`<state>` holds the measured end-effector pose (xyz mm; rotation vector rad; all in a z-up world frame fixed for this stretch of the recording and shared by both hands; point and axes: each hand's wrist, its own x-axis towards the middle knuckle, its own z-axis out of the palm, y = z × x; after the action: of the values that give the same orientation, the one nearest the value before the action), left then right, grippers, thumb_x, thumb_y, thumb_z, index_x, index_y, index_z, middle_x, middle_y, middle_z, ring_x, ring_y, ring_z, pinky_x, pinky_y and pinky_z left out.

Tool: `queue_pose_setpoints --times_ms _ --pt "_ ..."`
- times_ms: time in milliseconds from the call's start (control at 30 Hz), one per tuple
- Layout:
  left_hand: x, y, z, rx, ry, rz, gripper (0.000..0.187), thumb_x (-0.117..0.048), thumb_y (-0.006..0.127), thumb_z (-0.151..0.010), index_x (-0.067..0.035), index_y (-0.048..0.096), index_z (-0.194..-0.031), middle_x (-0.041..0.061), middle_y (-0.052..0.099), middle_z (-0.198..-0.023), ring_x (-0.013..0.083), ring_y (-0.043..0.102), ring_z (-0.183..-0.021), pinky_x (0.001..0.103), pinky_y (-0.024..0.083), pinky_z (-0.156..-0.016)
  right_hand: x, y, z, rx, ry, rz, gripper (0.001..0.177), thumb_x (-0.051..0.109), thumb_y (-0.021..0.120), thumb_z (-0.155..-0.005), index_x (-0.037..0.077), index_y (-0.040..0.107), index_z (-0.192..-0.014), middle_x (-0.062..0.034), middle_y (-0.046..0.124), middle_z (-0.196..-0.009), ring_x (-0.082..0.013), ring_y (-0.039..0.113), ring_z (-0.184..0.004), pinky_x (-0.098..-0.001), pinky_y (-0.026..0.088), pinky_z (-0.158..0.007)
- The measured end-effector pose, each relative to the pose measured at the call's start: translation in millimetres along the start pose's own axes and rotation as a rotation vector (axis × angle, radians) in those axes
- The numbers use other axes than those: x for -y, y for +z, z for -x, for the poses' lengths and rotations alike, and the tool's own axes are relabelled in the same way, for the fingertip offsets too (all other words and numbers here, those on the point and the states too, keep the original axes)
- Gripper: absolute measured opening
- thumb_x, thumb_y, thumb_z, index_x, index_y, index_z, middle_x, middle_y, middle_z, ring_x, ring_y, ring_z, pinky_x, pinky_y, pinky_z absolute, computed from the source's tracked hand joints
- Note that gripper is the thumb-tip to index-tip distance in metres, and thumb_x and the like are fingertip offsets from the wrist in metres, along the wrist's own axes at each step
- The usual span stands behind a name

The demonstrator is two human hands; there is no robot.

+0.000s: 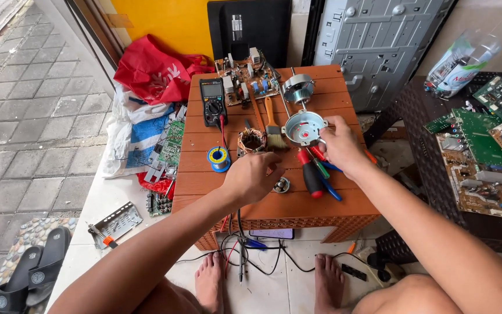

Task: The person disassembles a small electric motor, removes the rotor, and uses a screwdriver to work on the stator assembly. They then reassemble the motor components and test the rotor's movement.

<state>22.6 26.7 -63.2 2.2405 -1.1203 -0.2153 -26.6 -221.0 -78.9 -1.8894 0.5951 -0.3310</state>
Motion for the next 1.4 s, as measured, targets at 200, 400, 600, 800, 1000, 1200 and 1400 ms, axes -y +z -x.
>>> queue_pose_setpoints --times_ms 200,400,600,800,1000,1200,1400 --pt "-10.6 -11.5 -0.8 -0.086 0.080 -0.153 0.026 -0.038 0.061 -0.092 -0.016 0.072 -0.097 0.007 0.071 -0.088 0.0365 0.073 -0.087 0.050 0.060 -0.069 -4.2 22.3 3.2 -0.042 0.095 -0.099 0.043 0.026 0.053 -0.102 0.000 0.053 -0.136 -0.0109 0.056 -0.060 -0.0176 0.049 -0.038 -0.0296 0.039 -0.027" --pt "1.5 -10.0 -7.2 -0.250 0.120 -0.222 0.027 -0.041 0.060 -0.091 -0.017 0.070 -0.098 0.006 0.067 -0.084 0.0334 0.071 -0.086 0.047 0.060 -0.067 -38.2 18.7 -30.3 -0.099 0.058 0.066 0.053 0.028 0.056 -0.101 0.000 0.045 -0.145 -0.0119 0.066 -0.071 -0.0221 0.063 -0.049 -0.0316 0.049 -0.039" --pt "21.8 0.7 -8.8 -0.402 0.336 -0.306 0.017 -0.030 0.064 -0.091 -0.014 0.070 -0.092 0.007 0.064 -0.074 0.0326 0.071 -0.076 0.042 0.056 -0.061 -2.1 4.4 -6.1 0.115 -0.050 0.438 0.077 0.027 0.064 -0.094 -0.007 0.029 -0.155 -0.0165 0.075 -0.082 -0.0253 0.070 -0.052 -0.0390 0.058 -0.043" --pt "14.9 -2.7 -8.5 -0.404 0.388 -0.298 0.016 -0.027 0.063 -0.091 -0.012 0.069 -0.089 0.008 0.063 -0.071 0.0317 0.070 -0.071 0.041 0.056 -0.059 15.7 -0.1 17.2 0.159 -0.126 1.046 0.068 0.047 0.058 -0.093 0.013 0.050 -0.152 -0.0241 0.072 -0.120 -0.0454 0.069 -0.114 -0.0620 0.055 -0.092" --pt "10.0 -13.1 -11.6 -0.432 0.398 -0.247 0.016 -0.024 0.062 -0.094 -0.013 0.074 -0.095 0.004 0.065 -0.070 0.0271 0.070 -0.069 0.036 0.055 -0.059 17.8 6.1 38.8 -0.018 -0.639 1.124 0.035 0.029 0.057 -0.096 0.015 0.064 -0.128 -0.0140 0.067 -0.087 -0.0405 0.073 -0.089 -0.0546 0.060 -0.066" --pt "21.2 -7.9 -12.2 -0.547 0.419 -0.357 0.013 -0.029 0.068 -0.091 -0.018 0.072 -0.096 0.002 0.063 -0.077 0.0273 0.068 -0.078 0.039 0.055 -0.064 22.1 46.2 70.8 0.339 -0.679 0.990 0.034 0.038 0.061 -0.092 0.009 0.076 -0.085 -0.0139 0.074 -0.081 -0.0391 0.076 -0.083 -0.0533 0.062 -0.068" --pt "44.2 -49.8 -13.5 -0.747 0.287 -0.383 0.011 -0.028 0.072 -0.089 -0.020 0.072 -0.097 -0.002 0.063 -0.079 0.0234 0.065 -0.079 0.036 0.053 -0.068 0.7 57.0 66.6 0.465 -0.599 1.034 0.025 0.033 0.066 -0.089 0.010 0.074 -0.096 -0.0143 0.076 -0.086 -0.0390 0.077 -0.084 -0.0524 0.060 -0.069"
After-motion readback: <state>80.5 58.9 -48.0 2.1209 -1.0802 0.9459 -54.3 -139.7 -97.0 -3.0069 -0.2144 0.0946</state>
